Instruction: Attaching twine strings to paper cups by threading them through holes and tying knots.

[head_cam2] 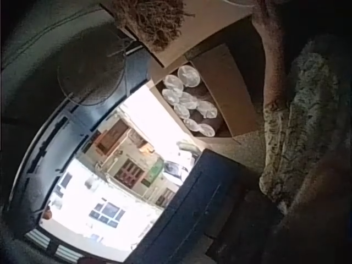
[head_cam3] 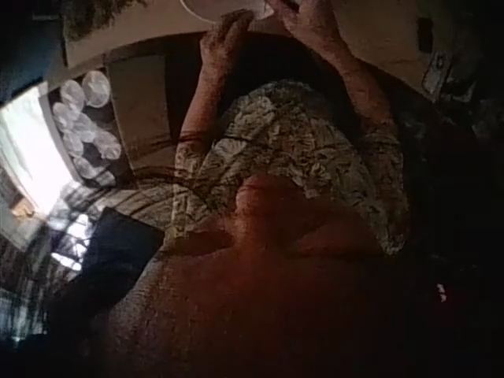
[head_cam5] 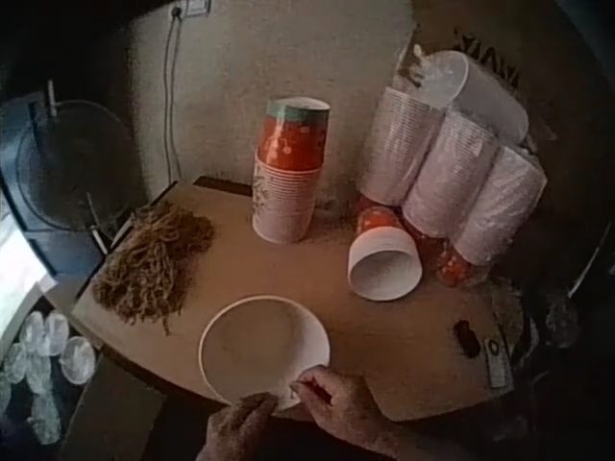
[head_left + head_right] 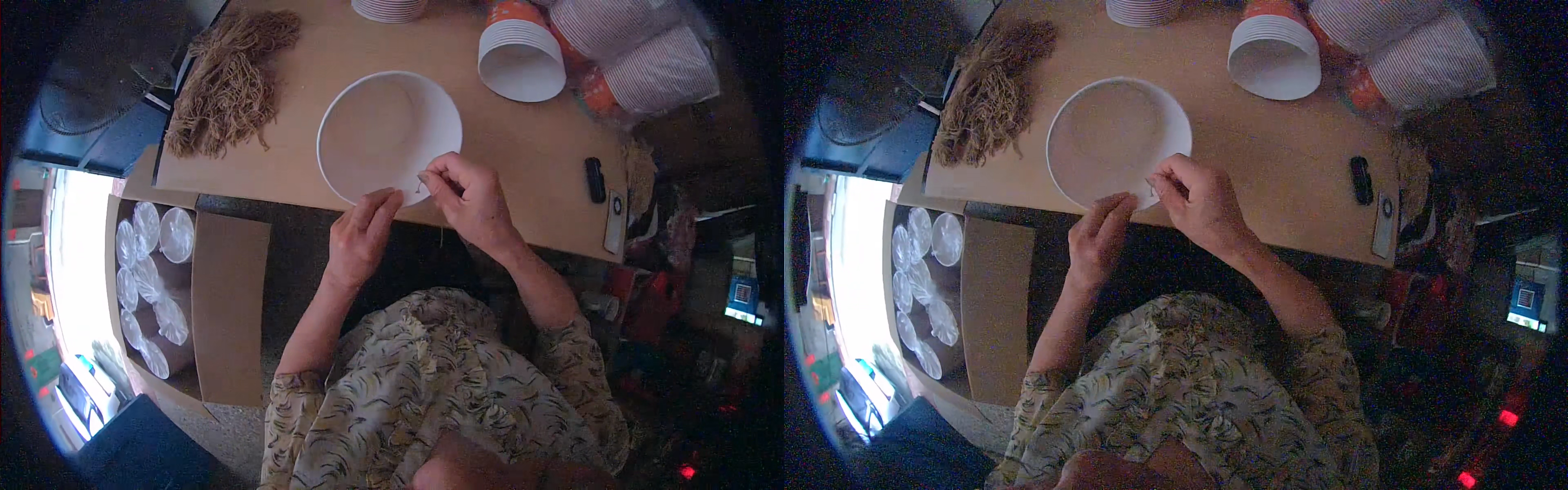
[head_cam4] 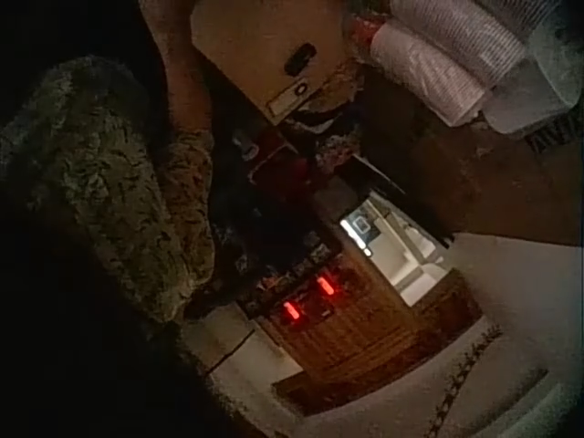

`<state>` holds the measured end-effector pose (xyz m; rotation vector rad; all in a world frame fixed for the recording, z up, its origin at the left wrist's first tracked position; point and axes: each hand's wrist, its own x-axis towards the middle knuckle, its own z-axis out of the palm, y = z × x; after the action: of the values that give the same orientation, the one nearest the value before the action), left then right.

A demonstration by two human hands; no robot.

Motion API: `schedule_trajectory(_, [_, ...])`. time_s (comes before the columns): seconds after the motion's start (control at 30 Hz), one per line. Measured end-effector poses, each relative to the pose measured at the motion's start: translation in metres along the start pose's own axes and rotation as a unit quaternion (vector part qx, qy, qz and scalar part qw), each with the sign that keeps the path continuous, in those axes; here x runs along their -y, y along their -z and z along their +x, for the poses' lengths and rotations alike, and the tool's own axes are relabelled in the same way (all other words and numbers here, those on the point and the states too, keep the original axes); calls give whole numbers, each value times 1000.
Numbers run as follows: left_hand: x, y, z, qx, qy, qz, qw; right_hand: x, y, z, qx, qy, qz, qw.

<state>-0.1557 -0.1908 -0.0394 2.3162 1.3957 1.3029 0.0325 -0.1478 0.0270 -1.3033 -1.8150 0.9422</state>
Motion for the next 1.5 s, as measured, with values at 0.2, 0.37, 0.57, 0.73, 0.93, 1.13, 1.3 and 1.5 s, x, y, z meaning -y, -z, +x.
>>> schedule_trajectory(0.2, [3,-1,1,-2,-8,8,1000,-3,-4,1,-12,-20,-4,1000])
schedule_trajectory(0.37, [4,-2,-1,7,-5,13,1000,-5,-7,2,-8,-18,-1,1000])
schedule_trajectory(0.57, [3,0,0,20,-7,11,1000,-11,-7,2,-10,2,4,1000])
schedule_trajectory(0.73, [2,0,0,27,-3,17,999,-16,-7,3,-6,-1,-8,1000])
schedule_trajectory(0.93, [1,1,3,28,-7,23,999,-15,-5,3,6,-5,-22,1000])
schedule_trajectory(1.13, [3,1,9,27,-5,38,999,-5,0,8,10,39,-150,988])
schedule_trajectory(1.3, [-9,19,40,90,65,25,994,17,11,24,68,26,-237,969])
schedule_trajectory(1.5, [-7,34,65,120,125,-98,980,17,16,39,51,81,-234,968])
